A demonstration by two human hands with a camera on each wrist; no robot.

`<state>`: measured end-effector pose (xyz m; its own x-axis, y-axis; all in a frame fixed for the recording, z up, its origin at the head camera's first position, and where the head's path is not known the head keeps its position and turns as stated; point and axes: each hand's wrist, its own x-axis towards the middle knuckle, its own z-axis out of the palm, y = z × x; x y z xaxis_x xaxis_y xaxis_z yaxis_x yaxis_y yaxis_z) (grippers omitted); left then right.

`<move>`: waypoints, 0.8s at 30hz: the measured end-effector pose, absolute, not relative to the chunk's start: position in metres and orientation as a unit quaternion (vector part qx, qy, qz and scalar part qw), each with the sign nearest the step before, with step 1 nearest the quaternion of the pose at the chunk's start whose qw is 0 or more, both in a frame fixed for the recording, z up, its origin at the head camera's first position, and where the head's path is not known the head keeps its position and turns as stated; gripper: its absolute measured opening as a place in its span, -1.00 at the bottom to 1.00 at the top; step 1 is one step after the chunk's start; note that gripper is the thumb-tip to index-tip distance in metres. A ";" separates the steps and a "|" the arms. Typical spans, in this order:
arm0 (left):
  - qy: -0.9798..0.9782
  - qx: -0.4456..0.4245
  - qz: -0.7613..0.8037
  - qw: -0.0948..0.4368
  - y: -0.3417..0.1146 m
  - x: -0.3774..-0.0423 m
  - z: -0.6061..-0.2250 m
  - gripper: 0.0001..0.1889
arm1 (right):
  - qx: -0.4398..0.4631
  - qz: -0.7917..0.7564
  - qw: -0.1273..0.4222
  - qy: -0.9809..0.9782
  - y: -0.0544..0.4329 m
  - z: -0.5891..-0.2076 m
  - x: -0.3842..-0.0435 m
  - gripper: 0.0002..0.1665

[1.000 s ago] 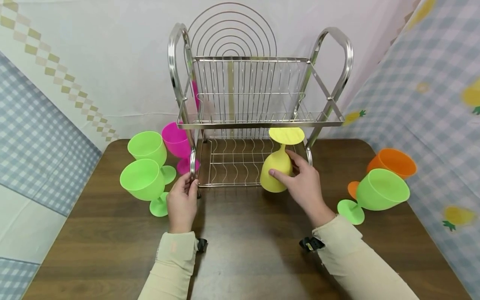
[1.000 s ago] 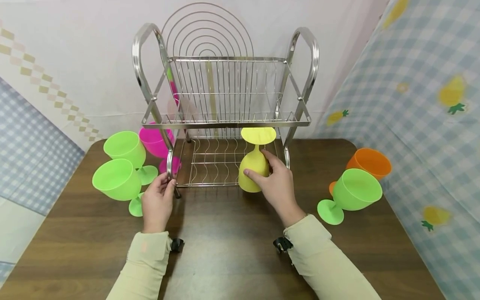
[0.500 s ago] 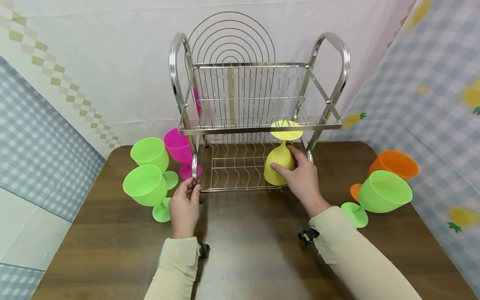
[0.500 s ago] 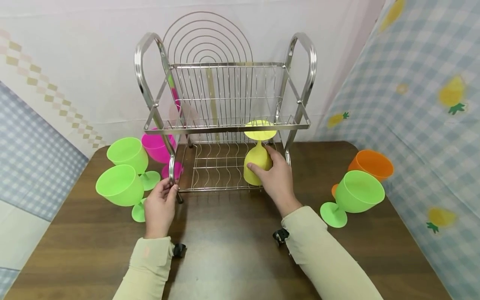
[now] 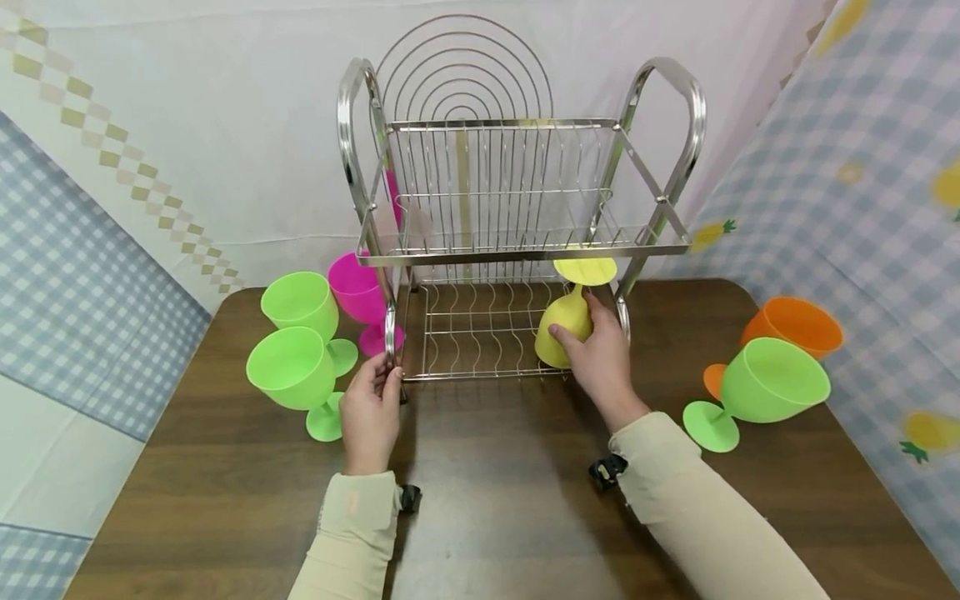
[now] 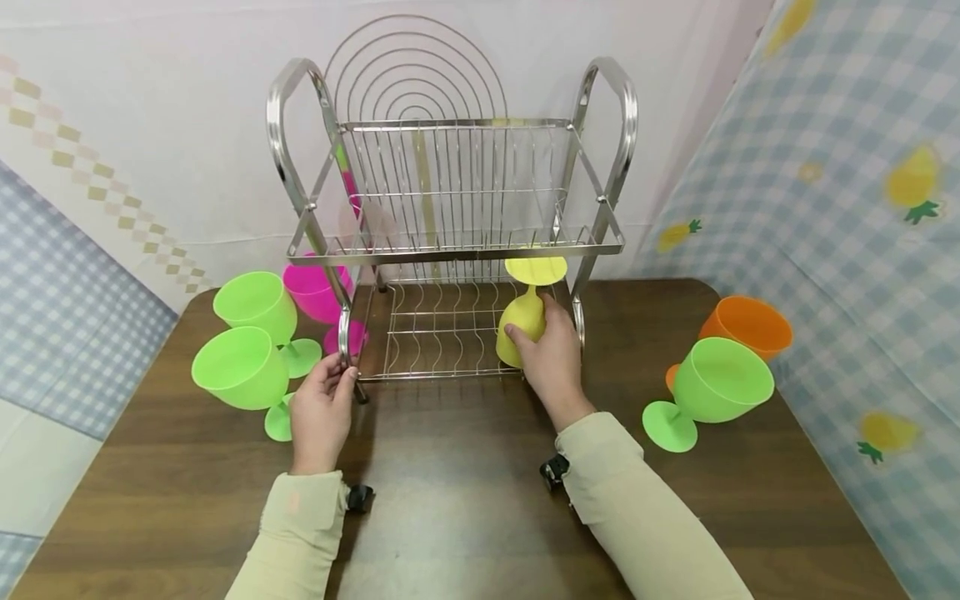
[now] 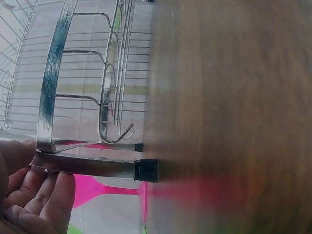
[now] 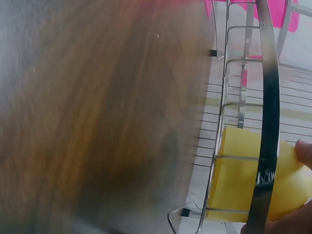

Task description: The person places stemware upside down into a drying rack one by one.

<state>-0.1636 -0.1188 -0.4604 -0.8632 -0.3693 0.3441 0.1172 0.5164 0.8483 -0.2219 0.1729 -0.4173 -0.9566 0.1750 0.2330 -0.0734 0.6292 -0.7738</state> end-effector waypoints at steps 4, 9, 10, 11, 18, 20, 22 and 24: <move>-0.834 0.075 -0.485 0.253 -0.120 -0.163 -0.460 -0.76 | -0.033 0.429 0.151 -0.890 0.170 -0.420 -0.219 -0.07; -0.832 0.070 -0.489 0.254 -0.121 -0.163 -0.460 -0.76 | -0.039 0.429 0.156 -0.889 0.170 -0.424 -0.214 -0.07; -0.832 0.069 -0.490 0.253 -0.121 -0.163 -0.460 -0.75 | -0.041 0.426 0.155 -0.890 0.171 -0.424 -0.213 -0.07; -0.832 0.068 -0.489 0.252 -0.121 -0.163 -0.460 -0.75 | -0.042 0.425 0.154 -0.891 0.171 -0.425 -0.212 -0.06; -0.835 0.064 -0.489 0.244 -0.122 -0.162 -0.459 -0.74 | -0.039 0.419 0.157 -0.894 0.172 -0.426 -0.207 -0.03; -0.833 0.060 -0.494 0.242 -0.122 -0.162 -0.460 -0.72 | -0.036 0.421 0.162 -0.892 0.173 -0.426 -0.205 -0.03; -0.831 0.056 -0.497 0.243 -0.123 -0.162 -0.460 -0.71 | -0.034 0.427 0.165 -0.889 0.173 -0.425 -0.202 -0.04; -0.830 0.051 -0.499 0.244 -0.123 -0.163 -0.461 -0.69 | -0.036 0.436 0.170 -0.883 0.174 -0.423 -0.197 -0.05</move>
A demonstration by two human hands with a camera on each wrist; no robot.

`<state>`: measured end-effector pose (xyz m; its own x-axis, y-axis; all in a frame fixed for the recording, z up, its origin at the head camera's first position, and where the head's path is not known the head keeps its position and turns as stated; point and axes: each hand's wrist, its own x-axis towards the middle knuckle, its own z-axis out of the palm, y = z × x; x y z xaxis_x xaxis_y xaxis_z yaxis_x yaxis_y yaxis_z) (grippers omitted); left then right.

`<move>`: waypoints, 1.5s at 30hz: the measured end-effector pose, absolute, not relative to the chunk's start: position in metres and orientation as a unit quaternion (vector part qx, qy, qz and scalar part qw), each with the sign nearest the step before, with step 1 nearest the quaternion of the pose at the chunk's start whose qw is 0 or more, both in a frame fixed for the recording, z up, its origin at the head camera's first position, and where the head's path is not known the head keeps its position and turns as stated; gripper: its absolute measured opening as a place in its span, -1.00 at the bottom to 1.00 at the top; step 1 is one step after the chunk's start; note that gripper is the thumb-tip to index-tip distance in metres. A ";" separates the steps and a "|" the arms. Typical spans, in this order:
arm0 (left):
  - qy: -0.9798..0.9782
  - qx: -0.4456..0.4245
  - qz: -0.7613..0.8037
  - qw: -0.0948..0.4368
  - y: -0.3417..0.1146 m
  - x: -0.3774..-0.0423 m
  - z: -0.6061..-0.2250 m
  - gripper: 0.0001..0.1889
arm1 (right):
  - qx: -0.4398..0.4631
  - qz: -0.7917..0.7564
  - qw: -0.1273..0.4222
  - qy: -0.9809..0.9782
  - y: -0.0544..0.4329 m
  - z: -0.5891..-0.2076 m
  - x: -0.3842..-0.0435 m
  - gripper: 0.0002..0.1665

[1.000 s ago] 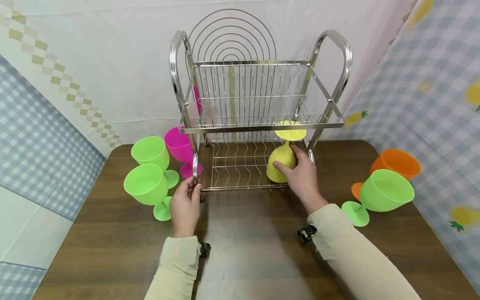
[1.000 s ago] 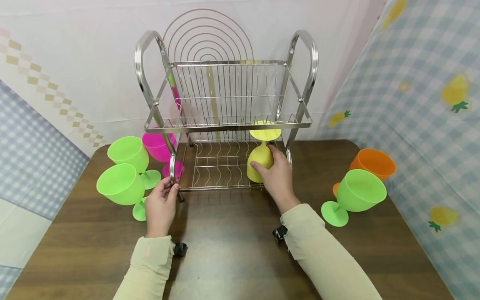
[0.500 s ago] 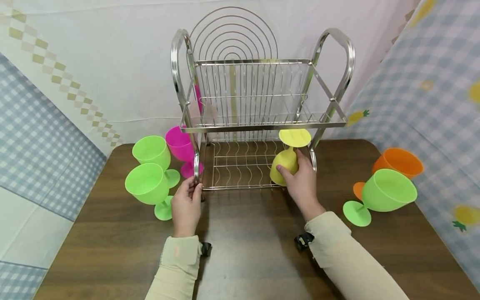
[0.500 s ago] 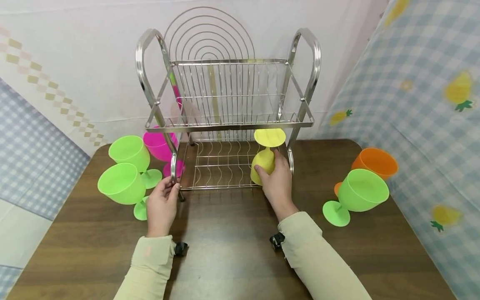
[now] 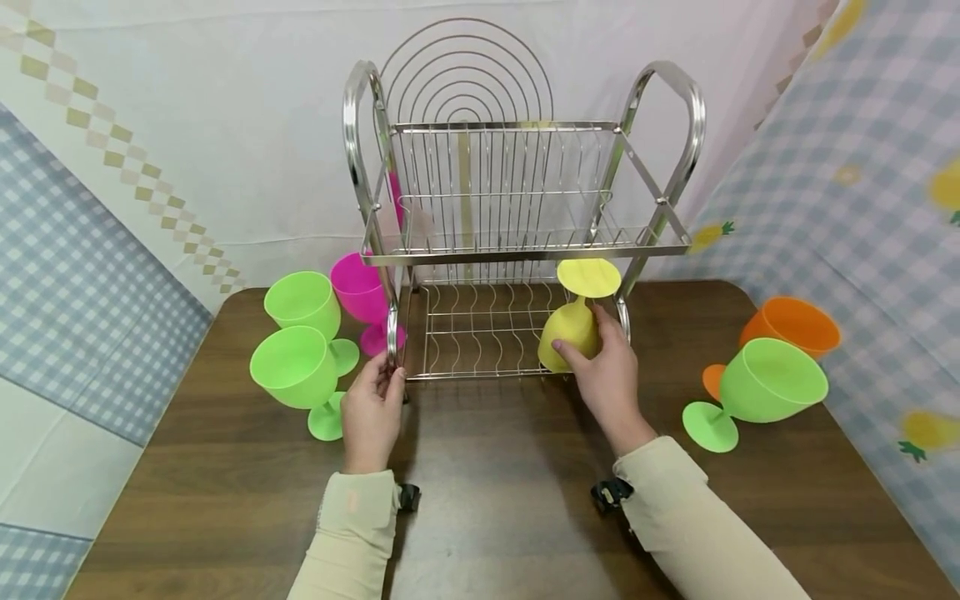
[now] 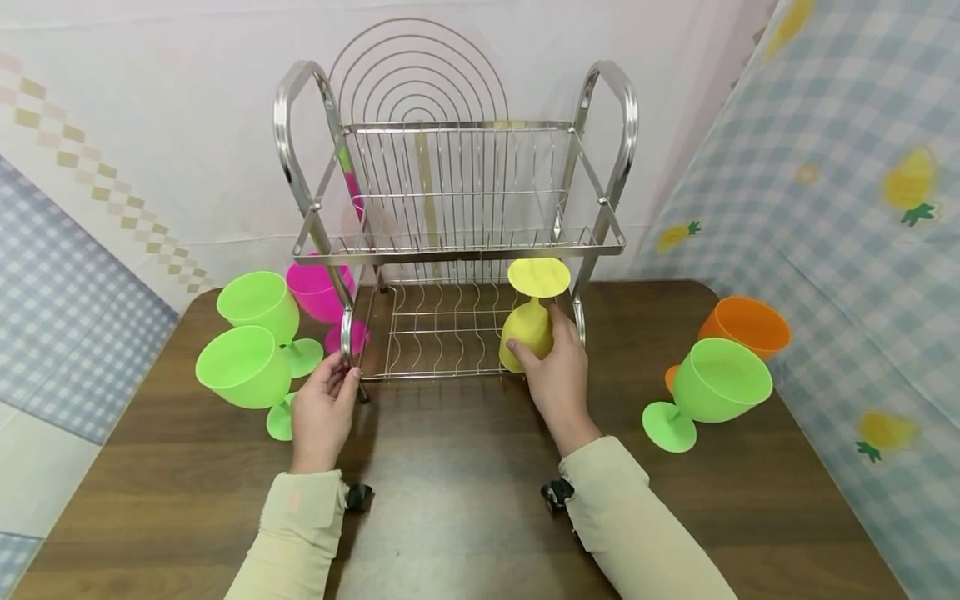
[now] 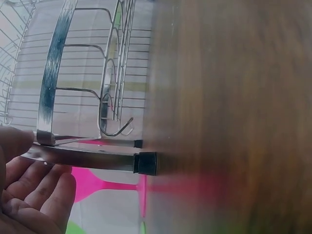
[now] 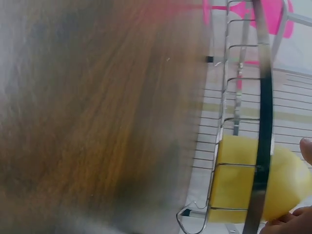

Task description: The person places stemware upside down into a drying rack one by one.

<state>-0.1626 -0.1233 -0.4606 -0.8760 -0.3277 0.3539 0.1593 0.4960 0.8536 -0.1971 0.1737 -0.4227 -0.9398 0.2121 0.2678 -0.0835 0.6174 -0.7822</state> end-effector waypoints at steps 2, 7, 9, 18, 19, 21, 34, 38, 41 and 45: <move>-0.830 0.046 -0.500 0.244 -0.123 -0.163 -0.461 -0.68 | -0.040 0.451 0.175 -0.874 0.175 -0.420 -0.191 -0.06; -0.831 0.044 -0.498 0.244 -0.123 -0.164 -0.462 -0.68 | -0.044 0.488 0.185 -0.852 0.177 -0.413 -0.177 -0.07; -0.832 0.047 -0.497 0.243 -0.123 -0.164 -0.462 -0.69 | -0.043 0.501 0.184 -0.844 0.178 -0.412 -0.171 -0.08; -0.836 0.052 -0.491 0.239 -0.123 -0.162 -0.462 -0.74 | -0.034 0.512 0.237 -0.825 0.189 -0.408 -0.136 -0.11; -0.836 0.051 -0.490 0.240 -0.123 -0.162 -0.462 -0.74 | -0.035 0.511 0.241 -0.824 0.190 -0.408 -0.132 -0.10; -0.835 0.050 -0.492 0.243 -0.123 -0.162 -0.461 -0.72 | -0.041 0.512 0.243 -0.823 0.193 -0.406 -0.124 -0.09; -0.828 0.048 -0.496 0.259 -0.122 -0.163 -0.460 -0.70 | -0.105 0.569 0.335 -0.744 0.239 -0.411 -0.076 -0.21; -0.830 0.047 -0.489 0.264 -0.122 -0.164 -0.462 -0.74 | -0.141 0.586 0.357 -0.713 0.262 -0.415 -0.067 -0.25; -0.832 0.046 -0.485 0.265 -0.122 -0.164 -0.462 -0.77 | -0.176 0.582 0.366 -0.704 0.277 -0.419 -0.063 -0.31; -0.834 0.046 -0.485 0.260 -0.120 -0.164 -0.461 -0.78 | -0.209 0.575 0.379 -0.694 0.291 -0.423 -0.059 -0.35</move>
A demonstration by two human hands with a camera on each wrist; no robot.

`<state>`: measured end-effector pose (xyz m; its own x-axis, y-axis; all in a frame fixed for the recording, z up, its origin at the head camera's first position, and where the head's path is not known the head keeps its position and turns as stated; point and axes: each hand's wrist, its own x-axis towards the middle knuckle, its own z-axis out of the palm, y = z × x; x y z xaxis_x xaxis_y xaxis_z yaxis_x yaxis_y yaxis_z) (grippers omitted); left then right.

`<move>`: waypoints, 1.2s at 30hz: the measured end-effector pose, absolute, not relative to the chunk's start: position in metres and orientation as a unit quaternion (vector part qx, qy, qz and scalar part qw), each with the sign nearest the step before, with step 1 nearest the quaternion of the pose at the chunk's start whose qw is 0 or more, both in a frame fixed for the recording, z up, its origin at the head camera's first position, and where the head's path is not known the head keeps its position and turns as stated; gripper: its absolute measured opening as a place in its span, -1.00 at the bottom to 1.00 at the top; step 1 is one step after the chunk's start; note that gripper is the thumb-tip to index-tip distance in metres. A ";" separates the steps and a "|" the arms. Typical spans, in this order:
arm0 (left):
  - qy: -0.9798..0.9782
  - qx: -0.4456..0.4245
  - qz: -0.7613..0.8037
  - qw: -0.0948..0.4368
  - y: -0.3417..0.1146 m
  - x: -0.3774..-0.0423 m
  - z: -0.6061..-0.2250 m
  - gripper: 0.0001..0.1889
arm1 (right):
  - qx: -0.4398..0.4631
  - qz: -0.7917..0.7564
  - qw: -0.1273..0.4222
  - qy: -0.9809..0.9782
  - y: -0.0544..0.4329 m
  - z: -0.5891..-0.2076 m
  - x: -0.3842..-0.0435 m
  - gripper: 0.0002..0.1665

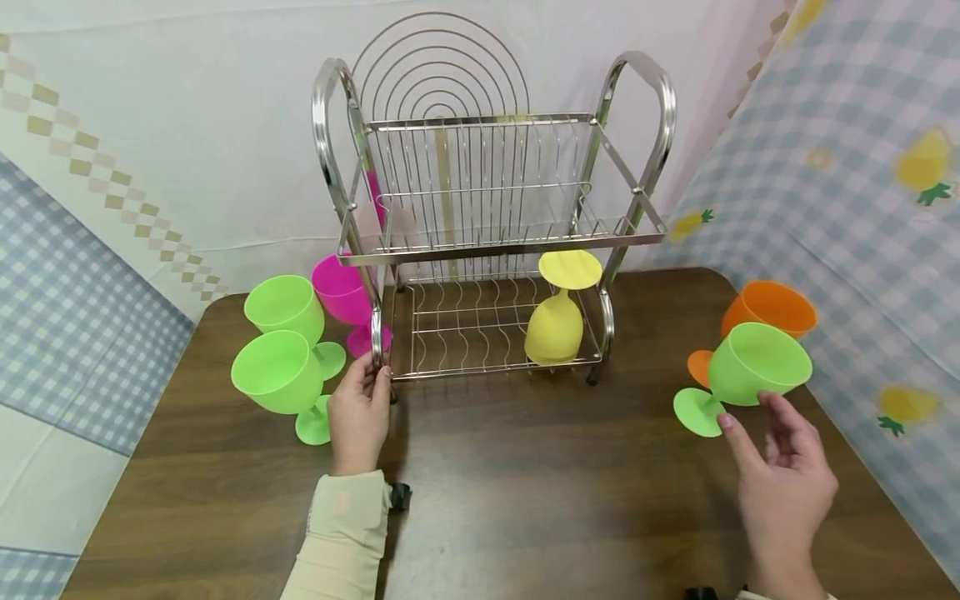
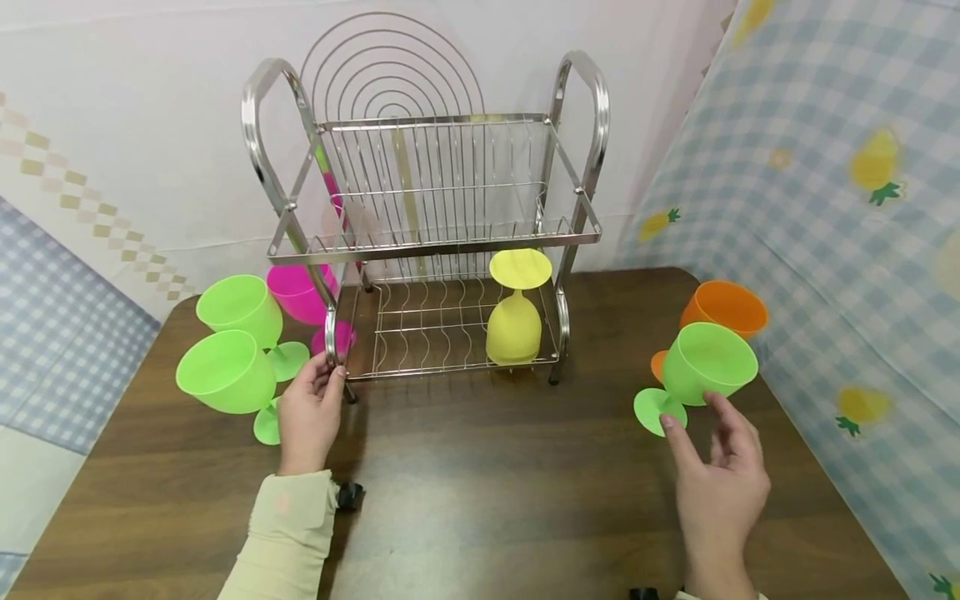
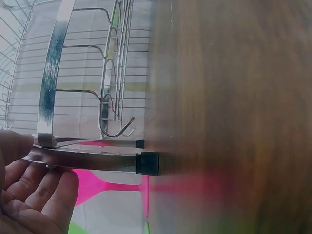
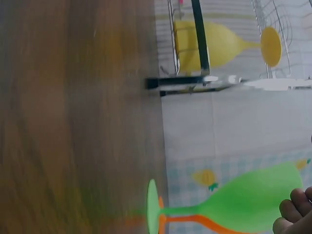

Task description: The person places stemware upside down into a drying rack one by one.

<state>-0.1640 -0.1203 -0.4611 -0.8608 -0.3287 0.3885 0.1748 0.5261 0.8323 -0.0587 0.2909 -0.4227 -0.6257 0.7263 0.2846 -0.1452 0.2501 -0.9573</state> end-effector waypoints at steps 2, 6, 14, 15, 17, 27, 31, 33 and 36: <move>-0.834 0.047 -0.486 0.258 -0.121 -0.164 -0.461 -0.78 | -0.221 0.573 0.381 -0.692 0.296 -0.424 -0.059 -0.34; -0.833 0.050 -0.489 0.256 -0.121 -0.163 -0.460 -0.79 | -0.254 0.540 0.373 -0.710 0.307 -0.427 -0.064 -0.30; -0.829 0.054 -0.495 0.254 -0.121 -0.165 -0.461 -0.81 | -0.289 0.526 0.291 -0.745 0.330 -0.427 -0.082 -0.11; -0.829 0.054 -0.495 0.253 -0.121 -0.165 -0.461 -0.81 | -0.286 0.529 0.283 -0.747 0.332 -0.427 -0.085 -0.10; -0.829 0.054 -0.497 0.250 -0.121 -0.164 -0.461 -0.81 | -0.281 0.544 0.267 -0.744 0.336 -0.426 -0.090 -0.05; -0.836 0.055 -0.491 0.239 -0.121 -0.165 -0.461 -0.81 | -0.255 0.622 0.259 -0.693 0.340 -0.427 -0.107 -0.01; -0.837 0.054 -0.488 0.242 -0.122 -0.164 -0.462 -0.82 | -0.263 0.629 0.254 -0.686 0.339 -0.426 -0.111 0.00; -0.837 0.053 -0.488 0.243 -0.122 -0.164 -0.462 -0.82 | -0.267 0.633 0.251 -0.682 0.338 -0.426 -0.112 0.00; -0.833 0.048 -0.491 0.250 -0.124 -0.164 -0.462 -0.79 | -0.271 0.642 0.243 -0.675 0.335 -0.424 -0.111 0.02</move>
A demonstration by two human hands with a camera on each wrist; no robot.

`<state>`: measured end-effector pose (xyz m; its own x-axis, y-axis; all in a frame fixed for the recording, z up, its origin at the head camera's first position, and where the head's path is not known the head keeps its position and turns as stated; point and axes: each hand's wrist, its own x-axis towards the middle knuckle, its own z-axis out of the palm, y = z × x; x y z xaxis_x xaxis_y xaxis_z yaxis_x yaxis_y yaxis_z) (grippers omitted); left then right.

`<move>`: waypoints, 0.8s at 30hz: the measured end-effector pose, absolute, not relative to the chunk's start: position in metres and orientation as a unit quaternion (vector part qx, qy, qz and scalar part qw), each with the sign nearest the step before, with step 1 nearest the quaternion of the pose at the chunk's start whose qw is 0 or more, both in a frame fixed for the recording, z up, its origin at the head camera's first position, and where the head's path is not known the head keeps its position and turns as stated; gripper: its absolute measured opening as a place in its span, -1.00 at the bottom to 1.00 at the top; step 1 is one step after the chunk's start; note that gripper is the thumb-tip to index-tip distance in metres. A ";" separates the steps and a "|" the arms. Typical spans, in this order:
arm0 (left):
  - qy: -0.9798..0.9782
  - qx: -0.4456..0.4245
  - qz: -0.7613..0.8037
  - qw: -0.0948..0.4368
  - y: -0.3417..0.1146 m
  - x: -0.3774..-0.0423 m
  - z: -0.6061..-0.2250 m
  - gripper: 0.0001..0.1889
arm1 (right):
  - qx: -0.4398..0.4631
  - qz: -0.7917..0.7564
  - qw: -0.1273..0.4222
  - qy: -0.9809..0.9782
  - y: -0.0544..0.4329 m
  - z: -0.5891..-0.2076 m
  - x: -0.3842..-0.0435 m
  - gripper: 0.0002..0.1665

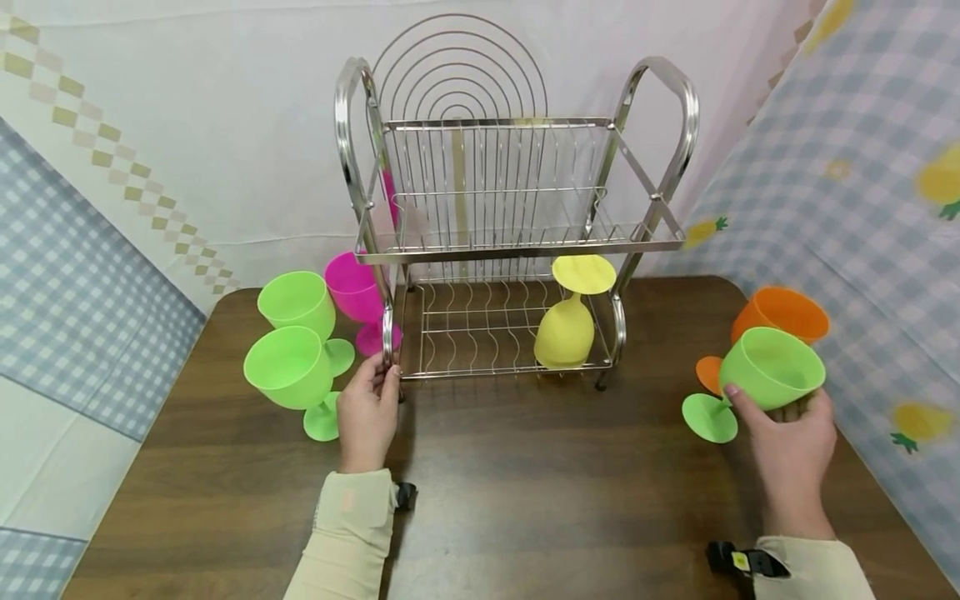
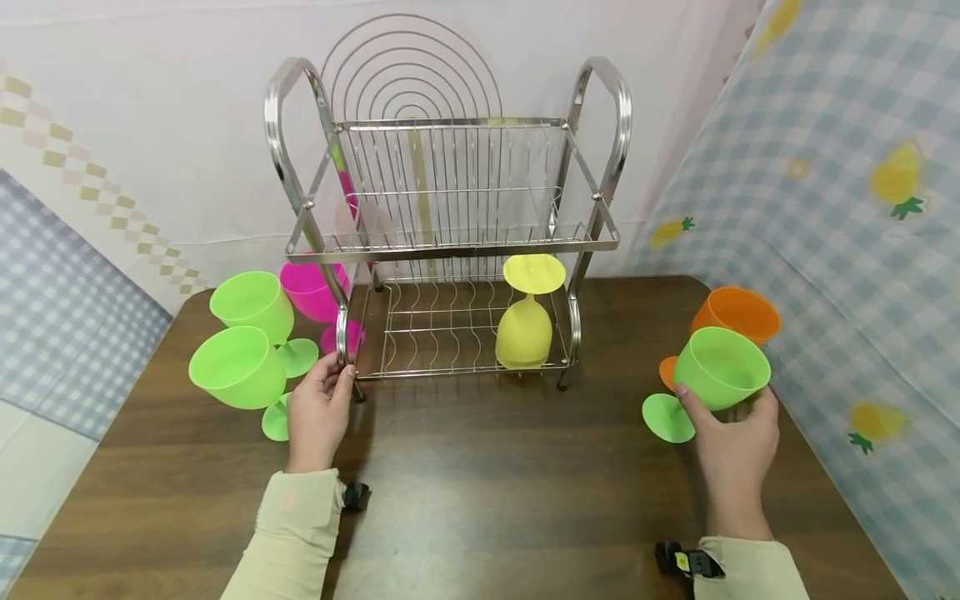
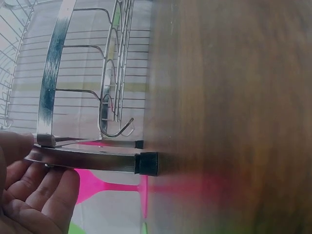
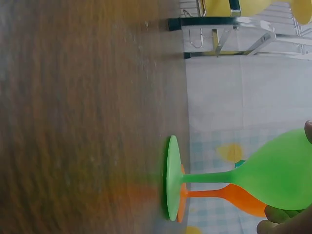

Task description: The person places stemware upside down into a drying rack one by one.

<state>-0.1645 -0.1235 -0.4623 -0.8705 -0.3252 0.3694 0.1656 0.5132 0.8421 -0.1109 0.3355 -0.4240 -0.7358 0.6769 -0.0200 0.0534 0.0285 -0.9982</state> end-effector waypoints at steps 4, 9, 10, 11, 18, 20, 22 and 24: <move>-0.811 0.034 -0.514 0.277 -0.124 -0.165 -0.462 -0.71 | -0.266 0.642 0.237 -0.679 0.329 -0.420 -0.106 0.03; -0.782 0.021 -0.544 0.304 -0.124 -0.164 -0.457 -0.63 | -0.234 0.592 0.247 -0.731 0.314 -0.414 -0.101 0.02; -0.775 0.019 -0.551 0.309 -0.123 -0.163 -0.456 -0.63 | -0.226 0.573 0.249 -0.747 0.311 -0.413 -0.100 0.01; -0.766 0.016 -0.560 0.315 -0.123 -0.163 -0.454 -0.63 | -0.219 0.551 0.250 -0.766 0.307 -0.412 -0.099 0.01; -0.720 -0.040 -0.591 0.362 -0.119 -0.157 -0.441 -0.64 | -0.142 0.428 0.215 -0.866 0.286 -0.407 -0.096 0.09; -0.715 -0.074 -0.593 0.361 -0.117 -0.155 -0.438 -0.63 | -0.107 0.405 0.212 -0.883 0.282 -0.406 -0.096 0.10; -0.710 -0.108 -0.602 0.349 -0.114 -0.153 -0.436 -0.59 | -0.074 0.379 0.212 -0.898 0.278 -0.406 -0.096 0.11; -0.704 -0.138 -0.617 0.323 -0.111 -0.152 -0.435 -0.56 | -0.044 0.361 0.212 -0.907 0.274 -0.405 -0.097 0.11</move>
